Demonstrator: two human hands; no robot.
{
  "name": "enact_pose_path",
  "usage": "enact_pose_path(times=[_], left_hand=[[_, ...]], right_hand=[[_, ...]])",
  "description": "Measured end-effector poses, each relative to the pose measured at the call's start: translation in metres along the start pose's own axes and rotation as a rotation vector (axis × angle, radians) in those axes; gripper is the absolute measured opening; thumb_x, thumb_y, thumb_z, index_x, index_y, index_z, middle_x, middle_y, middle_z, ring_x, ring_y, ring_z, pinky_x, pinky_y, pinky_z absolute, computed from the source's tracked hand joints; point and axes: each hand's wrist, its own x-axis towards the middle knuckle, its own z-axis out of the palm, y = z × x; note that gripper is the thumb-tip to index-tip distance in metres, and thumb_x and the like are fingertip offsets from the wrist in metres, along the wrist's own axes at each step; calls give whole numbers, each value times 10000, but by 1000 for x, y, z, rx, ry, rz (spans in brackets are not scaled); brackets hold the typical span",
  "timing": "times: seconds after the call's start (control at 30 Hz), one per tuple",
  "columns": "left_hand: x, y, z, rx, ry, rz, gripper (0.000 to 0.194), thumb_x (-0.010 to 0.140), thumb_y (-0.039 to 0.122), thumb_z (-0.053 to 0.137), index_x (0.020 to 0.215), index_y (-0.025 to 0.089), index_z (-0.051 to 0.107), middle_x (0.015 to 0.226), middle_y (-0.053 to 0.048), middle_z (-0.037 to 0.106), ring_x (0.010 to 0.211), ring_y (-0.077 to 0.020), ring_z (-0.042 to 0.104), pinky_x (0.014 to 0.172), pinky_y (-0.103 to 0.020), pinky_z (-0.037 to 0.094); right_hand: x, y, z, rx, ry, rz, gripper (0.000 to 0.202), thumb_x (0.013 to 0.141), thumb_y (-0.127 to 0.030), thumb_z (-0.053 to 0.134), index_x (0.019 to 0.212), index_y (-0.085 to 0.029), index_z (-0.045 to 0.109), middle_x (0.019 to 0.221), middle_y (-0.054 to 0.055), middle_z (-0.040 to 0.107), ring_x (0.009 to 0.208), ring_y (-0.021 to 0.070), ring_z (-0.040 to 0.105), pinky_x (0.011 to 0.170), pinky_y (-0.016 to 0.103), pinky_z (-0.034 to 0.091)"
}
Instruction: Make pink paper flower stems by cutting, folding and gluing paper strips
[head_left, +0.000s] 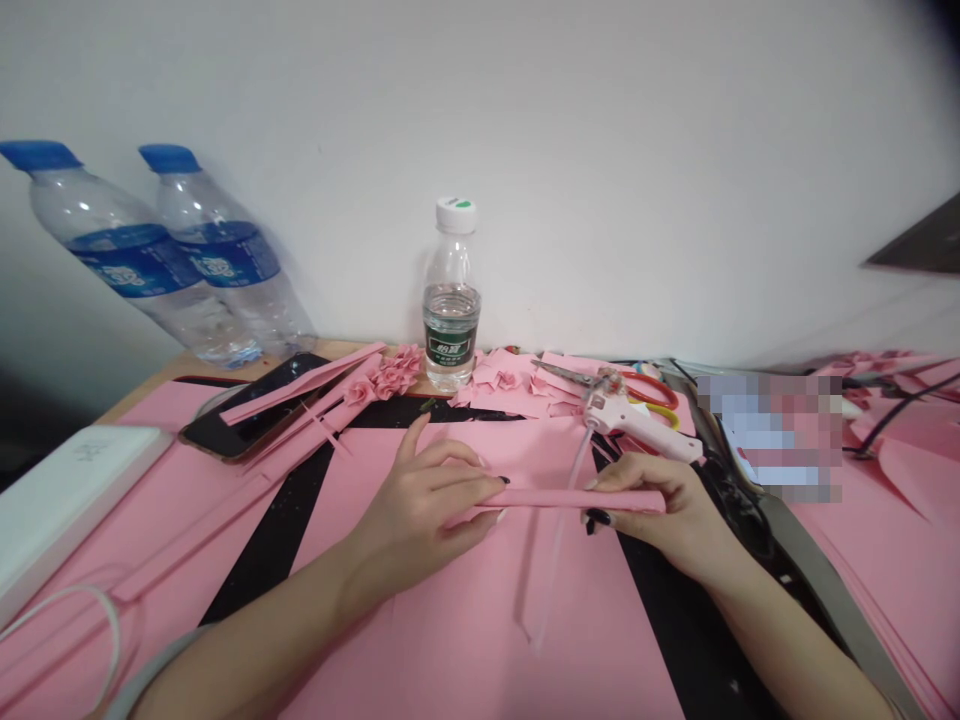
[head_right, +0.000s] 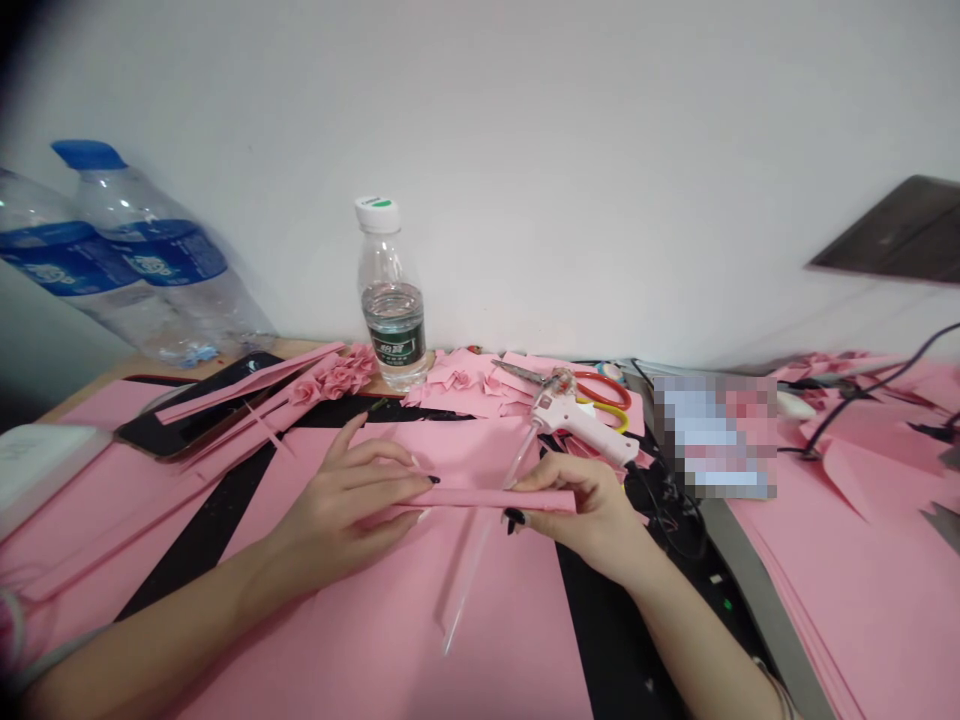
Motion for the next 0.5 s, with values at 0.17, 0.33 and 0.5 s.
enact_pose_path(times=[0.17, 0.33, 0.5], left_hand=[[-1, -3, 0, -38, -43, -22, 124, 833, 142, 696, 921, 230, 699, 828, 36, 758, 890, -153, 672, 1200, -546, 150], [-1, -2, 1, -65, -40, -39, 137, 813, 132, 695, 903, 233, 712, 824, 27, 751, 887, -149, 672, 1197, -543, 162], [-1, -1, 1, -88, -44, -44, 161, 812, 118, 671, 919, 228, 719, 825, 17, 747, 898, -151, 679, 1198, -540, 155]], right_hand=[[0, 0, -2, -45, -12, -2, 136, 695, -120, 818, 767, -219, 758, 708, 23, 758, 588, 137, 707, 547, 184, 584], [-1, 3, -6, -20, -31, 13, 147, 707, -109, 808, 779, -226, 755, 721, 18, 759, 620, 133, 711, 568, 177, 580], [-2, 7, -9, 24, -34, 44, 125, 712, -141, 821, 784, -215, 751, 730, 26, 758, 614, 139, 712, 565, 193, 586]])
